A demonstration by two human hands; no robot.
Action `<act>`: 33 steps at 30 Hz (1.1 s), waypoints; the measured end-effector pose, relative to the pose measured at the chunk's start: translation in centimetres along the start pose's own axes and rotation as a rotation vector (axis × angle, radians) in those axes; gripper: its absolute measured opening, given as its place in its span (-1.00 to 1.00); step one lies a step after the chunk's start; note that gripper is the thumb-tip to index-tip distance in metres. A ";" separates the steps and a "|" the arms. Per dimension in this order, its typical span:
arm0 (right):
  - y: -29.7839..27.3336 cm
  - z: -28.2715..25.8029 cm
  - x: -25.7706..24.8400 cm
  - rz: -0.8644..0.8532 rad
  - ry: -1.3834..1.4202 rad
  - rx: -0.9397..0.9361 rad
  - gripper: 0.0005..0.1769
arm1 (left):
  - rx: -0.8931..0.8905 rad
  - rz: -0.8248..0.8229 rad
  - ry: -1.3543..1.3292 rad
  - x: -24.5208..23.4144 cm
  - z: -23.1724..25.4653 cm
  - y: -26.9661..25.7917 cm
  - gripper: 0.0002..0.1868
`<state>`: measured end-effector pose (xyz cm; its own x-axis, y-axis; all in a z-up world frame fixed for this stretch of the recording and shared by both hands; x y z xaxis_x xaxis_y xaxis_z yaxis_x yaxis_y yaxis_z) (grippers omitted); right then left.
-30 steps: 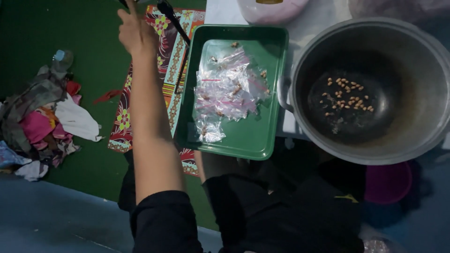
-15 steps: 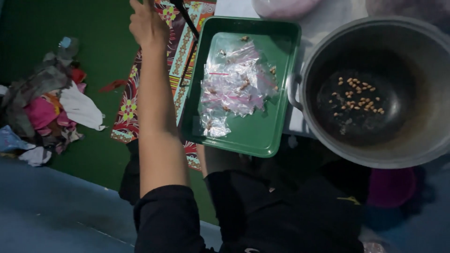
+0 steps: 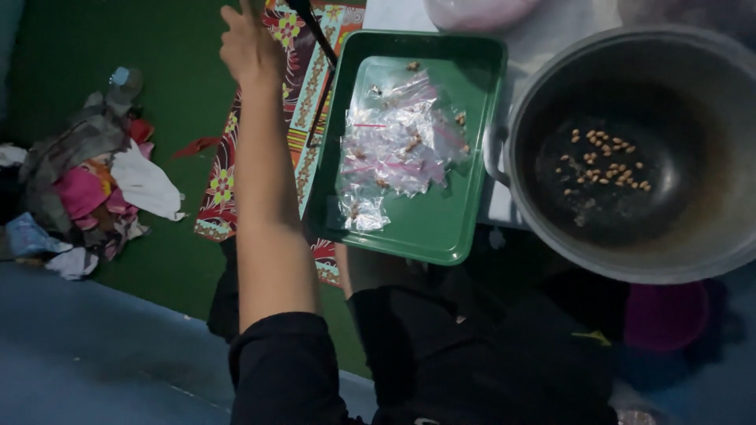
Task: Portioning small seeds from a large pot into individual plastic zip-lock bags and organizing them on a tray.
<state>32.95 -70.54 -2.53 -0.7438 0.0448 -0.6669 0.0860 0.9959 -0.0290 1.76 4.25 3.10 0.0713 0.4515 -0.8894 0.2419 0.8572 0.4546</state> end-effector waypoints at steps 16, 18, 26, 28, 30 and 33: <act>2.3 -1.8 -0.6 0.015 -0.130 -0.076 -0.77 | 0.064 0.128 0.053 1.2 0.2 0.5 -0.26; 3.5 0.5 3.8 -0.453 -0.304 0.167 -0.39 | 0.062 0.107 0.042 0.7 0.4 0.5 -0.26; 6.2 3.6 9.9 -0.865 -0.343 0.199 0.35 | 0.028 0.084 0.079 0.1 0.2 0.3 -0.27; 6.8 4.7 12.0 -1.196 -0.283 0.185 0.35 | 0.032 -0.006 0.001 -0.4 0.8 -0.3 -0.13; 7.0 6.5 12.4 -1.189 -0.102 0.151 0.36 | 0.050 0.009 -0.062 0.2 1.2 -0.9 -0.12; 6.8 8.0 12.7 -1.151 0.134 0.112 0.40 | 0.105 0.015 -0.206 -3.6 3.6 -4.5 0.00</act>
<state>29.40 -63.86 -17.13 -0.4844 -0.8666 -0.1196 -0.6326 0.4414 -0.6364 3.94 -2.11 4.09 0.2693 0.3944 -0.8786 0.3383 0.8154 0.4697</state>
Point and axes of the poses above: each hand's wrist, its own y-axis towards the middle knuckle, its own x-axis out of the palm, z = x × y, the point moved 6 cm from there along y, towards the middle knuckle, and after that the axes turned 2 degrees about y, right-handed, at the moved point
